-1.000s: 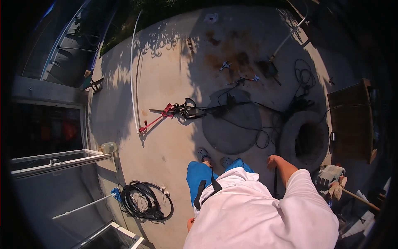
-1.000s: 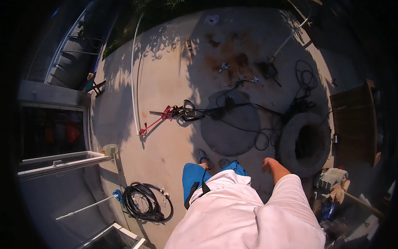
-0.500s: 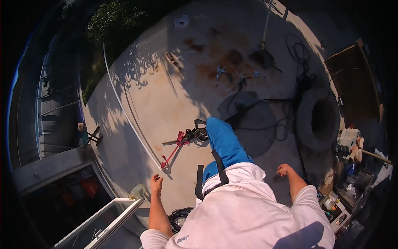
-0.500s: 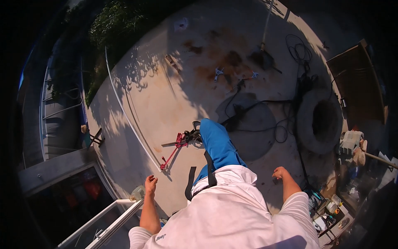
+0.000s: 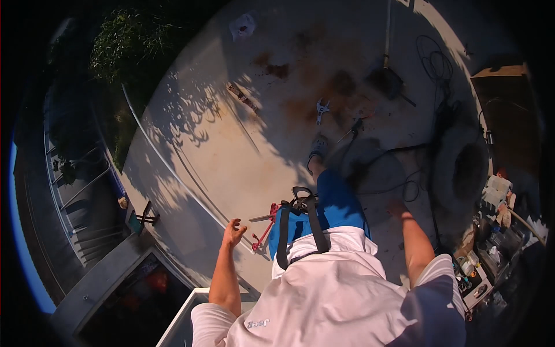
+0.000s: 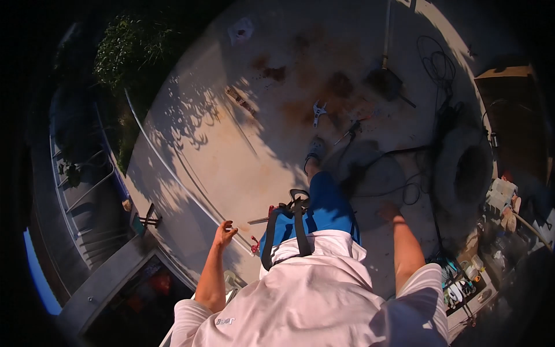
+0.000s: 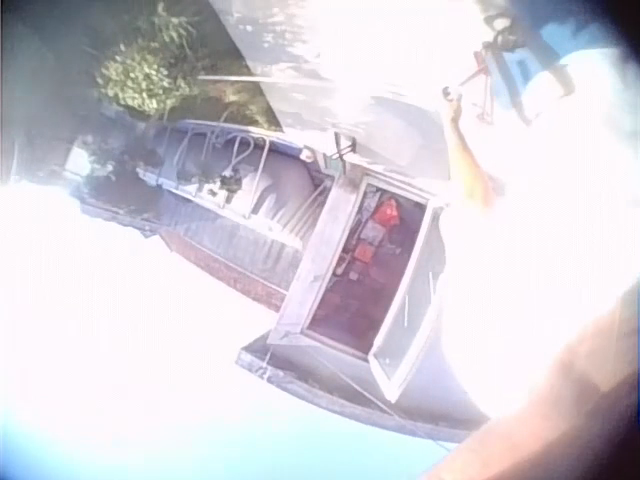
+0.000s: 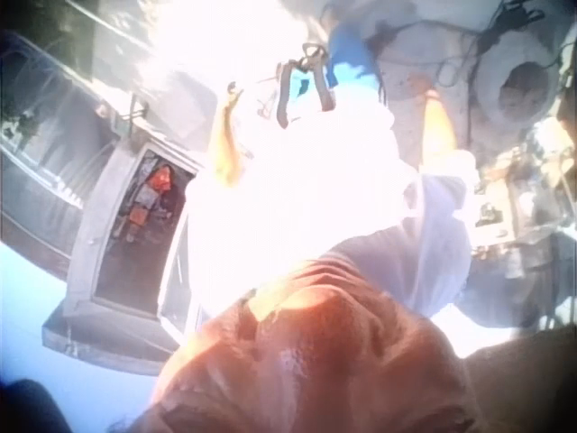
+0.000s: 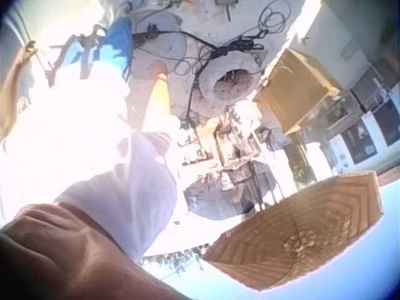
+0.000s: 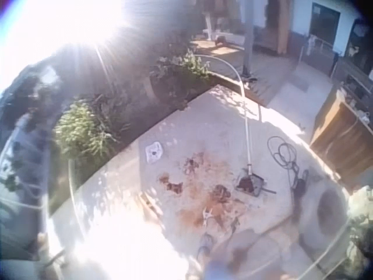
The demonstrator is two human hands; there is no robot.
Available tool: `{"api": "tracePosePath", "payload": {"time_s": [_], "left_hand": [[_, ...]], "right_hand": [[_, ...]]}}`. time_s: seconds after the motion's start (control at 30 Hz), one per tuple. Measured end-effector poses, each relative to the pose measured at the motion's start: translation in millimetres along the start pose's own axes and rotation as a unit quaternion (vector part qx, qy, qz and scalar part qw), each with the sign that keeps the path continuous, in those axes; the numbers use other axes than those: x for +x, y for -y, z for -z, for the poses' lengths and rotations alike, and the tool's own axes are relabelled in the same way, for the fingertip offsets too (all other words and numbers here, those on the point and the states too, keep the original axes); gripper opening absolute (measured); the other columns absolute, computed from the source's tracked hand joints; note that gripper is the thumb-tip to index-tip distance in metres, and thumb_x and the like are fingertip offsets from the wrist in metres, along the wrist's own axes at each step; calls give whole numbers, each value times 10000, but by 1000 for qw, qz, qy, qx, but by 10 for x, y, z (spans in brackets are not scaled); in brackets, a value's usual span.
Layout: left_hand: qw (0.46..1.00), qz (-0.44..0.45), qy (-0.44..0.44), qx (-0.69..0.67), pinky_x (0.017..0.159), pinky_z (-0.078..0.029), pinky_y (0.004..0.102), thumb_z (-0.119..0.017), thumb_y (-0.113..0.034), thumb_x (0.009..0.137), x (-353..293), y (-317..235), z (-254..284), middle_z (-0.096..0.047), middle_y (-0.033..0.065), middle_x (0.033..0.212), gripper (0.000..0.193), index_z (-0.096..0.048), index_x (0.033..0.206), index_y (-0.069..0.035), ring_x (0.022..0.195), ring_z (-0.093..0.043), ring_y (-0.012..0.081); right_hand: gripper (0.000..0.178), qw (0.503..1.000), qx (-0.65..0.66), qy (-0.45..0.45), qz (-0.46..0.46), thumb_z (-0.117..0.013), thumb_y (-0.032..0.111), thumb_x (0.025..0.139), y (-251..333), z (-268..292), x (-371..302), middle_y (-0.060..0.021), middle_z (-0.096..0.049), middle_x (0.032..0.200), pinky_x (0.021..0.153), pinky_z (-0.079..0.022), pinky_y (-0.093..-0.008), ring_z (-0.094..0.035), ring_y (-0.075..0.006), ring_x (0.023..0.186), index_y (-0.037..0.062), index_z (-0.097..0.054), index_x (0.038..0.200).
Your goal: The person cleans a submersible water pump in a basin of water using a cloth, then rinses the pump under a running faucet.
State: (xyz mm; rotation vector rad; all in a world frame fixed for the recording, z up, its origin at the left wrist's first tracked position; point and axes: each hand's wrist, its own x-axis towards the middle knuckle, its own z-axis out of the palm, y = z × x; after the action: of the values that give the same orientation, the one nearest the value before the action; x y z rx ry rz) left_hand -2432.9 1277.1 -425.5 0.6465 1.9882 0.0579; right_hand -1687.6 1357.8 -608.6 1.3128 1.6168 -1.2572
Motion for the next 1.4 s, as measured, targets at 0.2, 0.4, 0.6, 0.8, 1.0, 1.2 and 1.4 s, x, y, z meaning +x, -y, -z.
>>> {"api": "tracePosePath", "payload": {"time_s": [0.2, 0.4, 0.6, 0.8, 1.0, 1.2, 1.4], "left_hand": [[996, -57, 37, -53, 827, -517, 369, -696, -218, 821, 1228, -1027, 274, -579, 222, 1242, 553, -517, 1298, -3, 1017, -621, 283], [994, -93, 40, -26, 647, -499, 296, -706, -122, 832, 2382, -1647, 1062, -572, 147, 1218, 490, -521, 1281, -56, 875, -607, 164], [986, -111, 59, 105, 734, -517, 349, -725, -194, 820, 4283, -2007, 1085, -632, 157, 1122, 478, -550, 1237, -36, 840, -632, 208], [985, -90, 55, 133, 813, -480, 322, -742, -219, 812, 5702, -1877, 617, -642, 122, 968, 389, -605, 1104, -1, 909, -609, 205], [992, 125, 16, 4, 440, -309, 258, -788, -332, 820, 6740, -1429, 101, -393, -40, 583, 451, -410, 644, -161, 490, -361, 72], [969, 235, -46, -65, 618, -484, 298, -807, -498, 750, 7401, -1540, -299, -510, 2, 760, 482, -516, 736, -115, 776, -563, 174], [952, 211, -44, -218, 411, -385, 232, -867, -407, 708, 7746, -1583, -868, -479, 7, 621, 472, -481, 673, -139, 509, -484, 123]], "right_hand": [[543, 808, 558, -159, 98, -719, 136, 788, 172, 887, 267, -109, -625, 1209, 825, -523, -384, -616, -214, 1005, 71, -571, 1306], [547, 952, 271, -51, -135, -688, 47, 783, 1555, 1991, 700, -128, -656, 1135, 773, -528, -350, -645, -200, 949, 5, -541, 1309], [531, 875, 451, -86, -153, -701, 94, 818, 2172, 2455, 1361, -130, -698, 979, 715, -526, -308, -663, -194, 812, -7, -531, 1311], [611, 816, 551, -86, -154, -734, 191, 827, 2278, 2709, 2939, -114, -673, 1032, 616, -517, -304, -633, -167, 785, 64, -494, 1374], [704, 798, 492, -339, -73, -757, 272, 830, 1879, 3095, 4954, -153, -580, 1252, 799, -532, -373, -596, -267, 1094, 90, -410, 1416], [810, 817, 480, -319, 5, -793, 355, 798, 1554, 3683, 6197, -126, -453, 1387, 941, -482, -451, -507, -265, 1216, 171, -353, 1452], [906, 796, 377, -410, -237, -834, 572, 617, 891, 4007, 6749, -173, -598, 1222, 972, -463, -363, -568, -279, 1140, 41, -523, 1282]]}}
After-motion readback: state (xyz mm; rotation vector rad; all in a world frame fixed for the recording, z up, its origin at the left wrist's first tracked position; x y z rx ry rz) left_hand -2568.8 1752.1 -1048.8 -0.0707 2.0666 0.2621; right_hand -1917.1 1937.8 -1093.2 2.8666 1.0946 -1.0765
